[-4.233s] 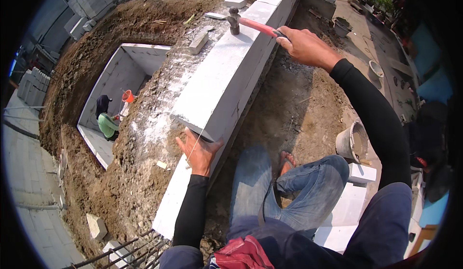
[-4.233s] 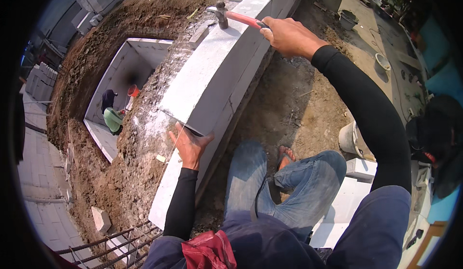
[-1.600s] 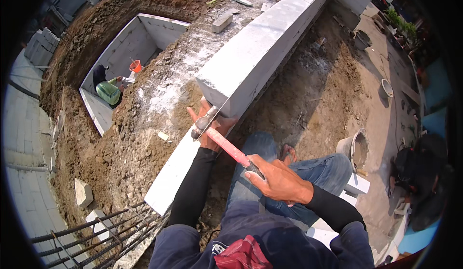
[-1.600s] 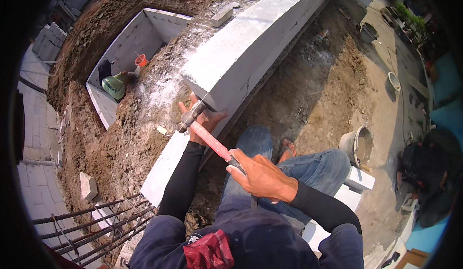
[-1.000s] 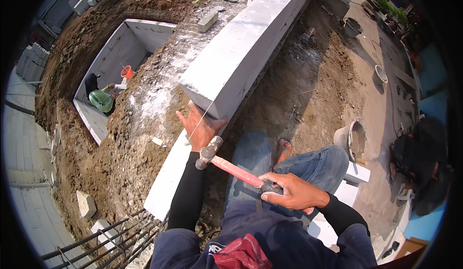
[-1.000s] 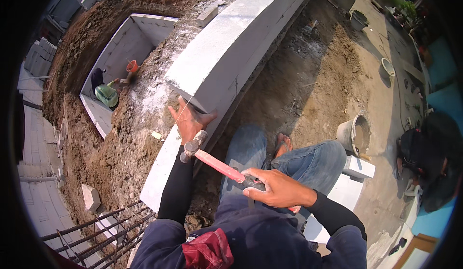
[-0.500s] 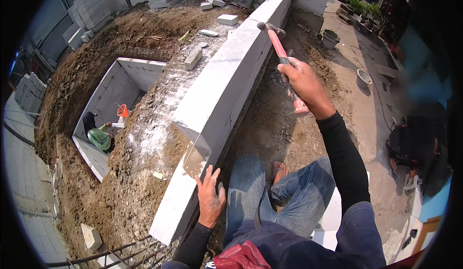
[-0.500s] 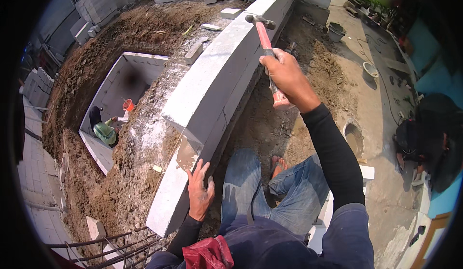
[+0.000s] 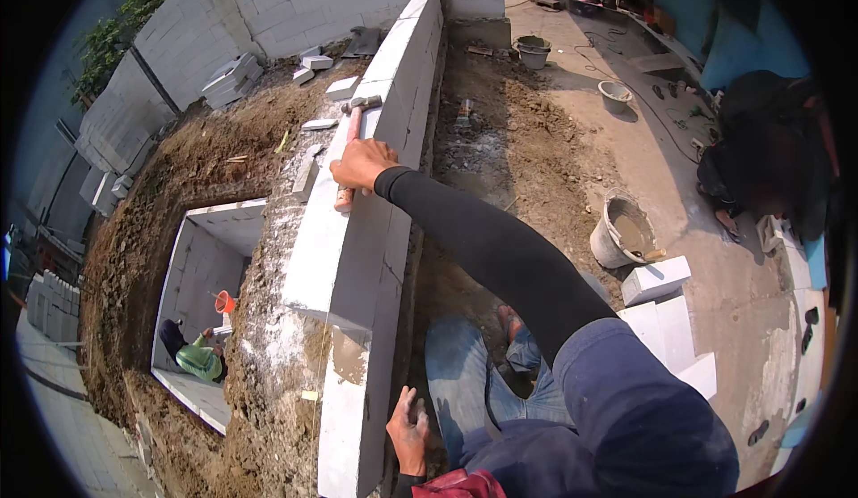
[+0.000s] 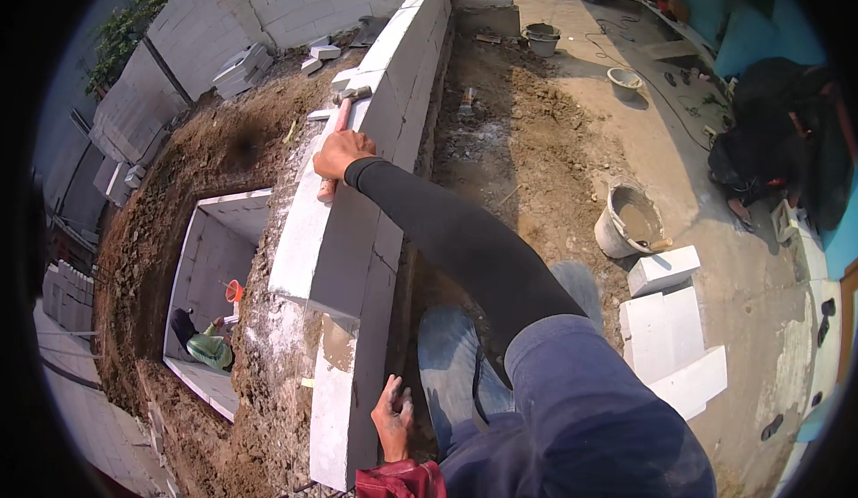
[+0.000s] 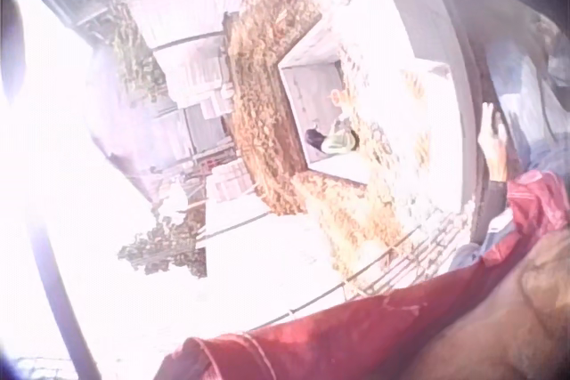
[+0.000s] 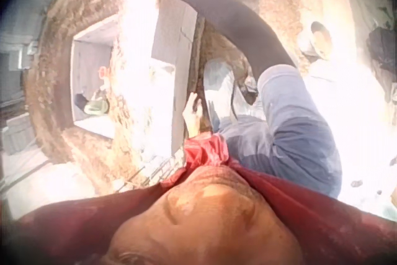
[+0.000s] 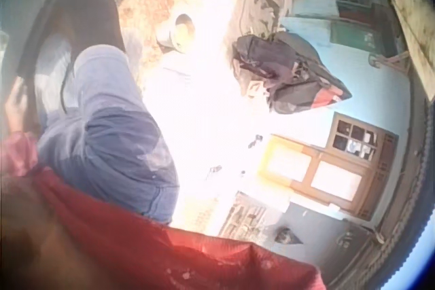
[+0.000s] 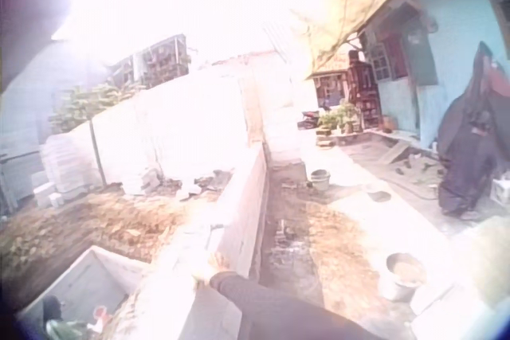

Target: The person builds a wall by applying mortar to the top of a concrete block foundation using a trowel, then places a new concrete block on top and aligns it by tapping it with a hammer.

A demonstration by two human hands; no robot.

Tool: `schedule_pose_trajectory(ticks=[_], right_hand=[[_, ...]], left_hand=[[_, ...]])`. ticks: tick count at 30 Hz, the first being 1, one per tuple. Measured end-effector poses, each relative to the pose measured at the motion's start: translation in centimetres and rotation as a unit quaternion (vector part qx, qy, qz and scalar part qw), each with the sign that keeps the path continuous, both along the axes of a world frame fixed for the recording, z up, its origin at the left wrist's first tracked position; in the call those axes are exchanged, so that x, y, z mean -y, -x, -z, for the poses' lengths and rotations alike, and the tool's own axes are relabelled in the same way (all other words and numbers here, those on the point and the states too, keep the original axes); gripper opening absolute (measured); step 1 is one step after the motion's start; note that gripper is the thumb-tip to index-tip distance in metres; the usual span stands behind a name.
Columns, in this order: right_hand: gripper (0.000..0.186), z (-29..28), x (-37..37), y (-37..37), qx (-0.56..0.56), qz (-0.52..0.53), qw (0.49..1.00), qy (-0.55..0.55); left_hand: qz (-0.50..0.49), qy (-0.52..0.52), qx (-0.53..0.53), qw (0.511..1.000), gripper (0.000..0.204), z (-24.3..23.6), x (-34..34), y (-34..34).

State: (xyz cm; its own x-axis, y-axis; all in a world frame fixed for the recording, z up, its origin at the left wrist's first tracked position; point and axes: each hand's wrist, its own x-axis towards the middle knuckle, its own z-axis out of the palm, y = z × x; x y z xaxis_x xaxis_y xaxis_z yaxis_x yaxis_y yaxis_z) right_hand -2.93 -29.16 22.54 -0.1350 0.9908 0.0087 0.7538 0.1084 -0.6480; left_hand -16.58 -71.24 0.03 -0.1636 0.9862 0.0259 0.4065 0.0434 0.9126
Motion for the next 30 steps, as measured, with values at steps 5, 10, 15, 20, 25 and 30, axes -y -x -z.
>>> schedule_pose_trajectory(ticks=[5,10,15,20,25,30], right_hand=[[0.057,2.2,11.3,-7.3,-0.111,-0.047,0.984,-0.134],[0.066,11.7,22.8,-14.0,-0.171,0.006,0.985,-0.011],[0.086,10.7,24.7,-12.4,-0.199,0.000,0.966,-0.165],[0.082,8.8,24.4,-12.8,-0.207,-0.047,0.951,-0.225],[0.074,10.9,26.6,-27.7,0.071,0.182,0.979,-0.061],[0.061,7.3,48.0,-37.3,-0.005,0.494,0.853,0.171]], left_hand=[[-0.036,0.067,0.099,0.992,0.039,-1.6,-4.0,-2.4],[0.001,0.176,0.244,0.954,0.035,-0.1,-11.2,-6.3],[0.165,0.211,0.539,0.798,0.075,-2.7,-16.9,-10.8],[0.230,0.376,0.573,0.690,0.084,-8.5,-21.8,-14.6],[0.055,0.494,0.643,0.583,0.089,-24.0,-22.4,-19.1],[0.210,0.387,0.277,0.854,0.057,-35.4,-22.5,-14.9]])
